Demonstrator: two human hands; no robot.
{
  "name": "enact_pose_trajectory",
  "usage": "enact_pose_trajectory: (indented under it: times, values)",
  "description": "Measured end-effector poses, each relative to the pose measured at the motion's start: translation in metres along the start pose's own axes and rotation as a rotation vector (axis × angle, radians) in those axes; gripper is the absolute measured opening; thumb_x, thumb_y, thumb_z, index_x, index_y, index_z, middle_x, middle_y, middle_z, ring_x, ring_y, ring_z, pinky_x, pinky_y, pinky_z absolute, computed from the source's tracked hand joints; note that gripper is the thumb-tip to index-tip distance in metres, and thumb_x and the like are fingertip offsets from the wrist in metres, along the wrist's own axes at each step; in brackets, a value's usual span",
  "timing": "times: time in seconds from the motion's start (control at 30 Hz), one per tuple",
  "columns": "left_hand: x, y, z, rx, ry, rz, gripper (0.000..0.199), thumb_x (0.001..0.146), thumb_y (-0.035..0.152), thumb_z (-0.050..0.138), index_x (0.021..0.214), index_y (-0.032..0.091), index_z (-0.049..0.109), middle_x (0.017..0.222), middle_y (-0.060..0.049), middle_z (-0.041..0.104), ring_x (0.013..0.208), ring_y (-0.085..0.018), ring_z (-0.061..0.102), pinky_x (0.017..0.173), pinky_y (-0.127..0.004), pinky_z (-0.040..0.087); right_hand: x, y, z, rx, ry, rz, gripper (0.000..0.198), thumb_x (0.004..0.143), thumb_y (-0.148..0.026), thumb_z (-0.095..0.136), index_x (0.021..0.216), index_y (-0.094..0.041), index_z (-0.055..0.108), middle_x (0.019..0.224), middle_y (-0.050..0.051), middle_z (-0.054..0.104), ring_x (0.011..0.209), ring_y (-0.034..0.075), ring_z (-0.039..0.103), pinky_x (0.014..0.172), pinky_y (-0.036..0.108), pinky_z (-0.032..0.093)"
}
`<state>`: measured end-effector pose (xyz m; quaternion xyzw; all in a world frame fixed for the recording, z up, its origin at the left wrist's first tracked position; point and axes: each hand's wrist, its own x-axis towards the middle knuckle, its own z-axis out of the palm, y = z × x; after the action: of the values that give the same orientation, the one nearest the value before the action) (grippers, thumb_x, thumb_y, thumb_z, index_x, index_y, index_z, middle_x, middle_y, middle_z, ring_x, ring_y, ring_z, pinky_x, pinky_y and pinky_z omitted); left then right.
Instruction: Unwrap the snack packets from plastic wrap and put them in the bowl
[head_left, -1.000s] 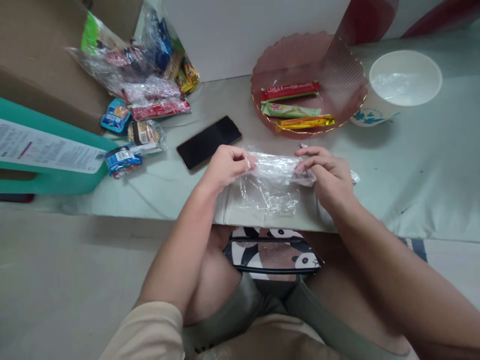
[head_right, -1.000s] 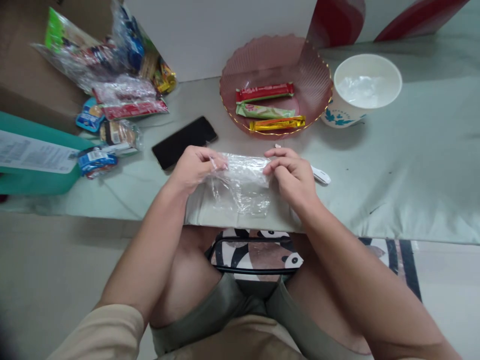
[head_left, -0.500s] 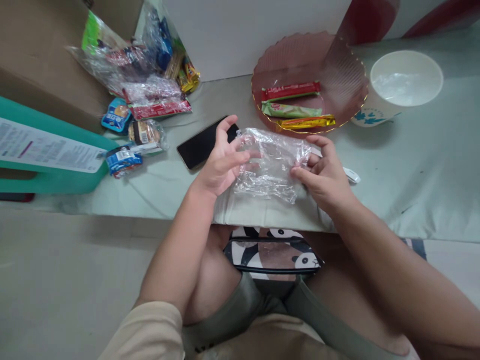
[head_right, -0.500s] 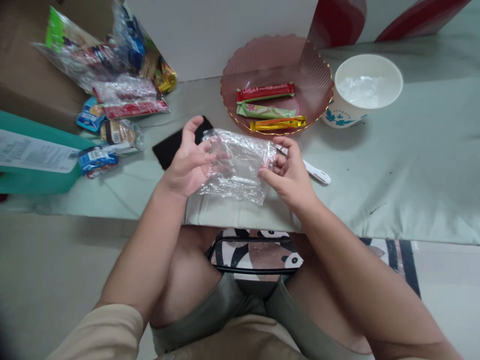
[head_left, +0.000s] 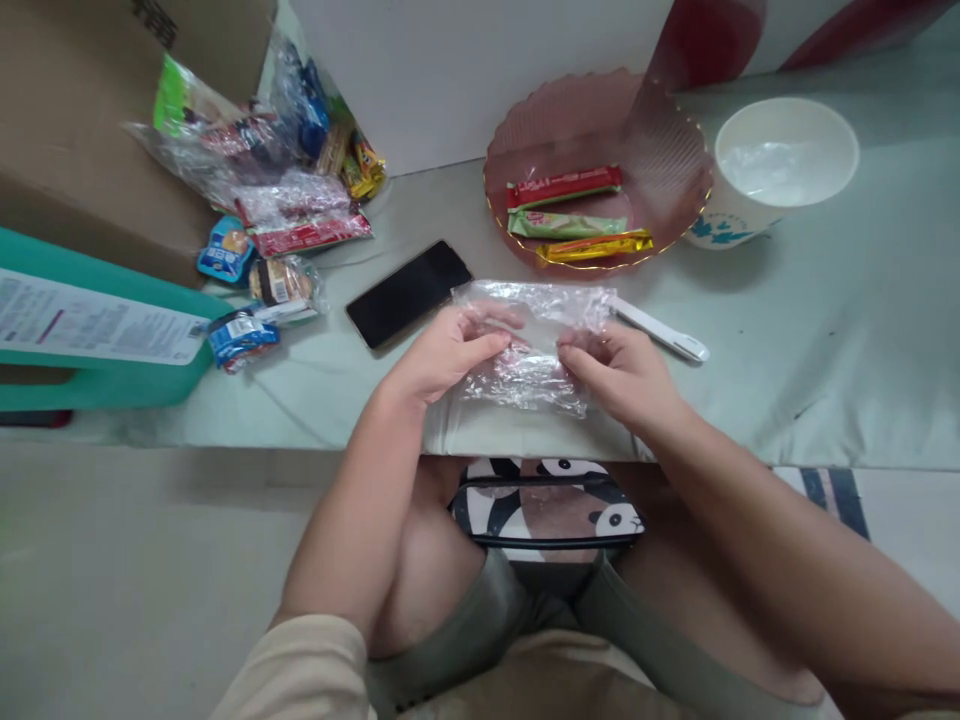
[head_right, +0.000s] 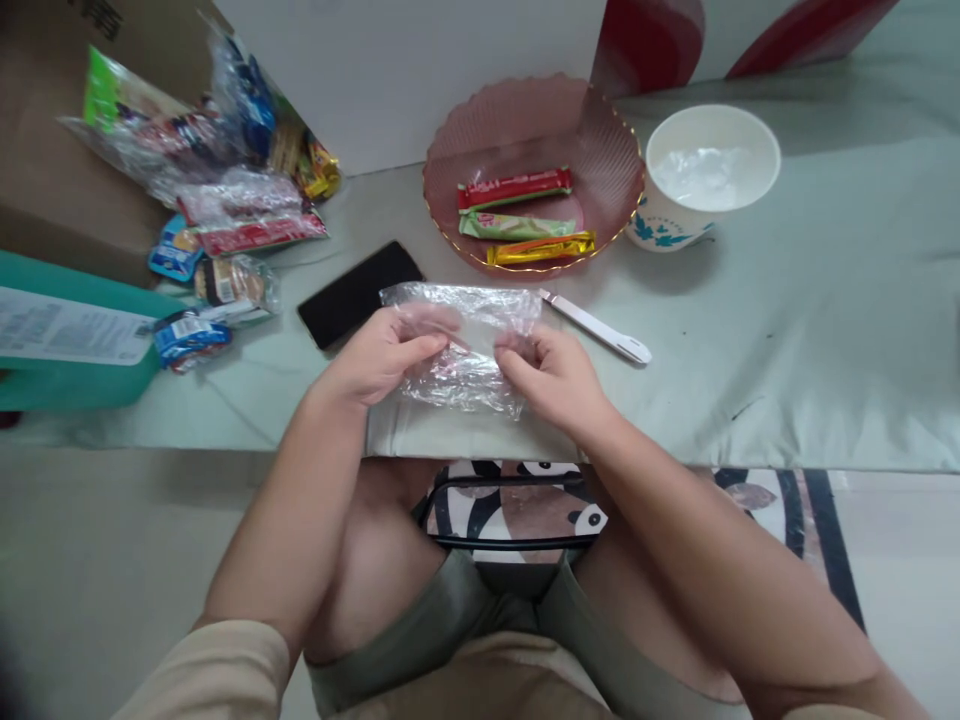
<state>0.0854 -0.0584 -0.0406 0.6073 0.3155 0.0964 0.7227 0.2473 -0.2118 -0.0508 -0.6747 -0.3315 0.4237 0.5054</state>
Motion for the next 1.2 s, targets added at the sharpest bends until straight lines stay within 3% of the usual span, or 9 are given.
enact_pose_trajectory:
  times: [0.2,0.37,0.57,0.73,0.83,0.93,1.0,1.1,1.2]
  values:
    - [-0.006,0.006,-0.005,-0.059,0.011,-0.011,0.029,0.068,0.035,0.086,0.082,0.022,0.064,0.050,0.007,0.056,0.037,-0.007,0.045,0.037,-0.021,0.032,0.004,0.003,0.001,0.216,-0.012,-0.099,0.020,0.087,-0.042,0.068,0.094,-0.026,0.059,0.059,-0.007,0.051,0.049,0.011,0.045,0.049,0.027,0.038]
    - [-0.004,0.011,-0.002,-0.161,0.113,0.120,0.028,0.059,0.033,0.086,0.065,0.021,0.061,0.058,0.004,0.058,0.045,-0.008,0.050,0.041,-0.022,0.037,0.006,0.003,-0.002,0.369,0.004,-0.129,0.021,0.080,-0.044,0.071,0.079,-0.026,0.061,0.067,-0.002,0.059,0.058,0.013,0.053,0.054,0.029,0.044]
    - [0.008,0.008,-0.008,-0.110,0.087,0.071,0.043,0.079,0.060,0.063,0.061,0.020,0.065,0.063,-0.004,0.059,0.053,-0.014,0.054,0.046,-0.028,0.041,0.007,0.000,-0.009,0.263,-0.003,-0.122,0.026,0.085,-0.044,0.055,0.071,-0.023,0.061,0.070,0.003,0.060,0.062,0.015,0.053,0.059,0.031,0.045]
    - [0.012,0.003,-0.008,-0.004,0.138,0.080,0.028,0.059,0.026,0.087,0.074,0.019,0.065,0.071,0.002,0.060,0.058,-0.008,0.051,0.054,-0.022,0.041,0.006,0.004,-0.003,-0.217,0.069,-0.257,0.012,0.076,-0.027,0.070,0.083,-0.022,0.061,0.083,0.001,0.064,0.068,0.014,0.053,0.069,0.031,0.046]
    - [0.008,0.003,-0.008,0.035,0.140,0.125,0.031,0.060,0.018,0.084,0.086,0.020,0.068,0.080,0.002,0.064,0.064,-0.009,0.055,0.060,-0.022,0.045,0.006,0.008,-0.003,-0.207,0.237,-0.342,0.033,0.073,-0.021,0.071,0.103,-0.025,0.057,0.100,0.002,0.064,0.082,0.016,0.059,0.080,0.034,0.050]
    - [0.004,0.005,-0.005,0.084,0.095,0.197,0.028,0.062,0.014,0.079,0.088,0.020,0.071,0.087,0.002,0.066,0.070,-0.009,0.058,0.064,-0.021,0.046,0.005,0.008,-0.007,-0.058,0.333,-0.371,0.032,0.081,-0.029,0.070,0.109,-0.027,0.054,0.108,0.005,0.064,0.102,0.021,0.064,0.096,0.038,0.052]
    - [0.002,0.006,-0.002,0.135,-0.005,0.215,0.024,0.064,0.013,0.076,0.086,0.019,0.072,0.090,0.000,0.068,0.074,-0.010,0.061,0.066,-0.021,0.047,0.003,0.005,-0.009,0.021,0.267,-0.337,0.029,0.085,-0.034,0.070,0.110,-0.027,0.056,0.113,0.006,0.067,0.108,0.022,0.066,0.101,0.038,0.052]
    - [0.006,0.004,0.005,0.195,-0.082,0.249,0.019,0.067,0.013,0.069,0.085,0.018,0.072,0.091,-0.002,0.070,0.076,-0.012,0.064,0.070,-0.024,0.050,-0.001,0.000,-0.008,-0.043,-0.017,-0.219,0.035,0.077,-0.035,0.077,0.109,-0.025,0.064,0.112,0.007,0.074,0.103,0.024,0.070,0.094,0.039,0.055]
    - [0.012,0.002,0.008,0.210,0.083,0.334,0.025,0.071,0.014,0.064,0.095,0.019,0.071,0.102,-0.004,0.072,0.086,-0.015,0.067,0.076,-0.028,0.052,-0.003,-0.002,-0.002,-0.190,-0.176,-0.091,0.019,0.080,-0.032,0.070,0.095,-0.021,0.072,0.093,0.004,0.078,0.084,0.022,0.071,0.079,0.036,0.054]
